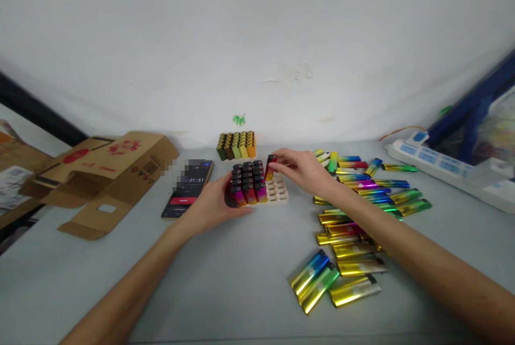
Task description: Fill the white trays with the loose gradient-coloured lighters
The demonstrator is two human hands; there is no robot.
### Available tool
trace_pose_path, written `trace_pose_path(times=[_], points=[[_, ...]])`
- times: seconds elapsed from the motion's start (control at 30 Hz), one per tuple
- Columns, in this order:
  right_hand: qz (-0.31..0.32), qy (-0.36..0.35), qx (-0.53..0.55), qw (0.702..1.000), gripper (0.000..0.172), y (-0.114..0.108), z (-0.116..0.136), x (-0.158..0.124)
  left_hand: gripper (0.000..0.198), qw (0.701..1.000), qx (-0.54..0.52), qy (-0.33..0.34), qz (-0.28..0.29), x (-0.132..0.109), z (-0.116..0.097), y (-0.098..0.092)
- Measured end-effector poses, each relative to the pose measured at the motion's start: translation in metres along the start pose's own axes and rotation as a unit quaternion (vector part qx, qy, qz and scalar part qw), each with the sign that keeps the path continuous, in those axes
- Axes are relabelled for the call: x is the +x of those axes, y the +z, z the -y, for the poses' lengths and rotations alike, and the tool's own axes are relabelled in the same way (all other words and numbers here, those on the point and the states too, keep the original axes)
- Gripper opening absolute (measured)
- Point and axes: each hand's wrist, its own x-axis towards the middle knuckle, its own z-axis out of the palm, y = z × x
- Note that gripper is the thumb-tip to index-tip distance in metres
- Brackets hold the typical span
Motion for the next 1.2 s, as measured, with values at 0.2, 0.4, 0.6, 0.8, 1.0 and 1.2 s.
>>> trace_pose_path(times=[0.2, 0.4, 0.6, 0.8, 1.0, 1.2], points=[[0.009, -0.015, -0.039, 0.999, 0.026, -0.008, -0.006, -0.002, 0.082, 1.000, -0.014, -0.015, -0.001, -0.001, -0.004, 0.000], [0.049, -0.030, -0.085, 0.995, 0.025, -0.004, -0.003, 0.000, 0.079, 1.000, -0.004, -0.013, 0.000, 0.000, -0.006, 0.000], [0.082, -0.018, -0.134, 0.987, 0.023, 0.000, 0.003, 0.005, 0.080, 1.000, 0.018, -0.025, 0.001, 0.000, -0.004, 0.000], [0.041, -0.018, -0.070, 0.997, 0.025, -0.038, -0.008, -0.013, 0.081, 1.000, 0.015, -0.011, -0.002, 0.000, -0.001, -0.001], [-0.024, 0.018, -0.193, 0.981, 0.026, -0.096, -0.036, -0.053, 0.077, 1.000, 0.011, -0.011, -0.002, -0.001, -0.003, -0.001], [-0.086, 0.076, -0.240, 0.964, 0.038, -0.144, -0.065, -0.095, 0.074, 1.000, 0.011, -0.013, 0.004, -0.001, -0.001, -0.001]])
